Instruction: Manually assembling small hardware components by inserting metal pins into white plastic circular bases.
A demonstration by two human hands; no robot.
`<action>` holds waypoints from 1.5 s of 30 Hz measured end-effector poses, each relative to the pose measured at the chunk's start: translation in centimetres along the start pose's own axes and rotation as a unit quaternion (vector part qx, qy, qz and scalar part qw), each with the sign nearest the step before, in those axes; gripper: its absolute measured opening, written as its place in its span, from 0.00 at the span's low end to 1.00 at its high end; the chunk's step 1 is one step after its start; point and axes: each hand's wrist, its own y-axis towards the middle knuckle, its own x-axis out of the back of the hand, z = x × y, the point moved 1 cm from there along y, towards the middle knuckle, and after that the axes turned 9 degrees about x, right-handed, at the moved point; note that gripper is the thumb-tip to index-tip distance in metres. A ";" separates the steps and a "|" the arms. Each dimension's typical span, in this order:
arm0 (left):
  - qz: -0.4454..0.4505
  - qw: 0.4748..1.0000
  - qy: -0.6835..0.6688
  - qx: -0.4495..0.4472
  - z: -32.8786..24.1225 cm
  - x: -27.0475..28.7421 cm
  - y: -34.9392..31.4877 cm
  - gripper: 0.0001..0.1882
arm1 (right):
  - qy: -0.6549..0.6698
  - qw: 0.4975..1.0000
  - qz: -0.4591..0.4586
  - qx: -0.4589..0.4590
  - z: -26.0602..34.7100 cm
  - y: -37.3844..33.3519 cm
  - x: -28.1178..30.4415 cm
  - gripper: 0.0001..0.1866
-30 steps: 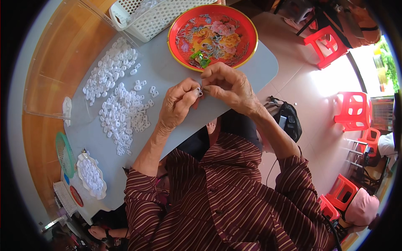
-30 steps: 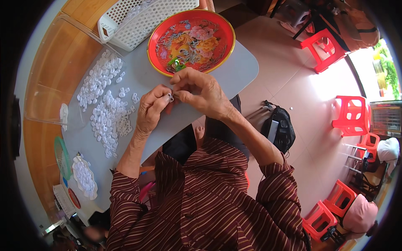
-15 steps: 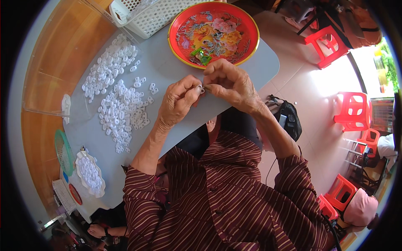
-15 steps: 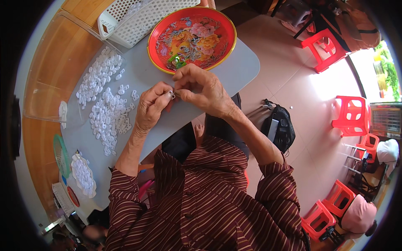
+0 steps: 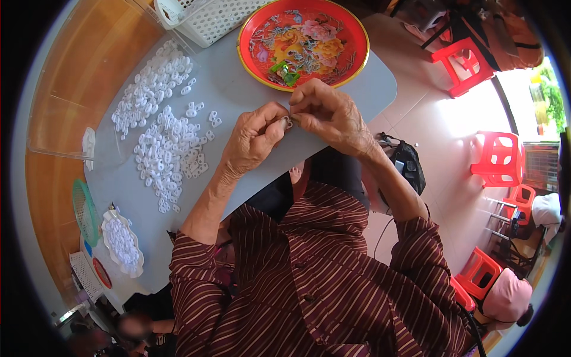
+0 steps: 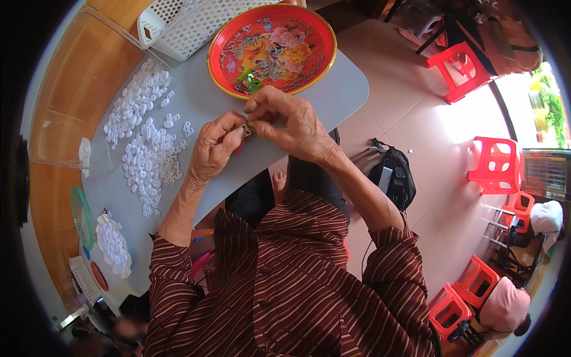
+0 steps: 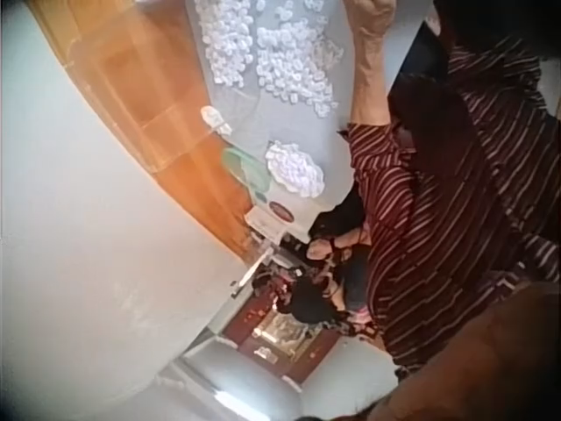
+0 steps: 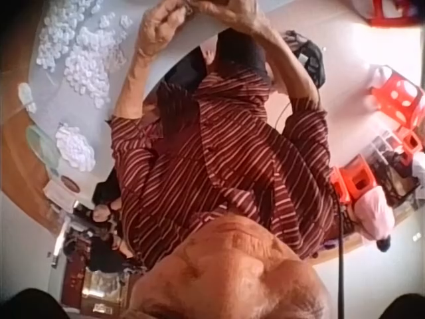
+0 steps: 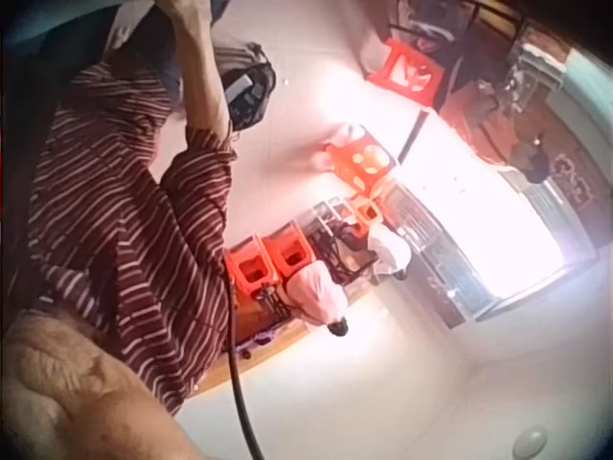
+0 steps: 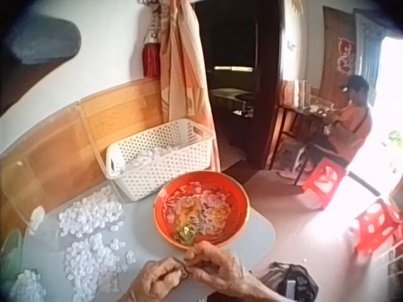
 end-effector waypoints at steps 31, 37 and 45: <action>-0.032 0.999 0.004 -0.017 0.2 -0.2 -0.3 0.08 | 0.003 0.995 -0.022 -0.093 0.9 -0.2 -0.6 0.08; -0.012 1.000 -0.017 -0.018 0.2 -0.4 -0.2 0.07 | -0.051 0.994 -0.046 -0.084 1.0 -0.5 -0.7 0.06; -0.064 0.998 -0.007 0.011 0.0 -0.5 -0.2 0.05 | -0.038 0.993 -0.072 -0.085 0.6 -0.1 -1.3 0.05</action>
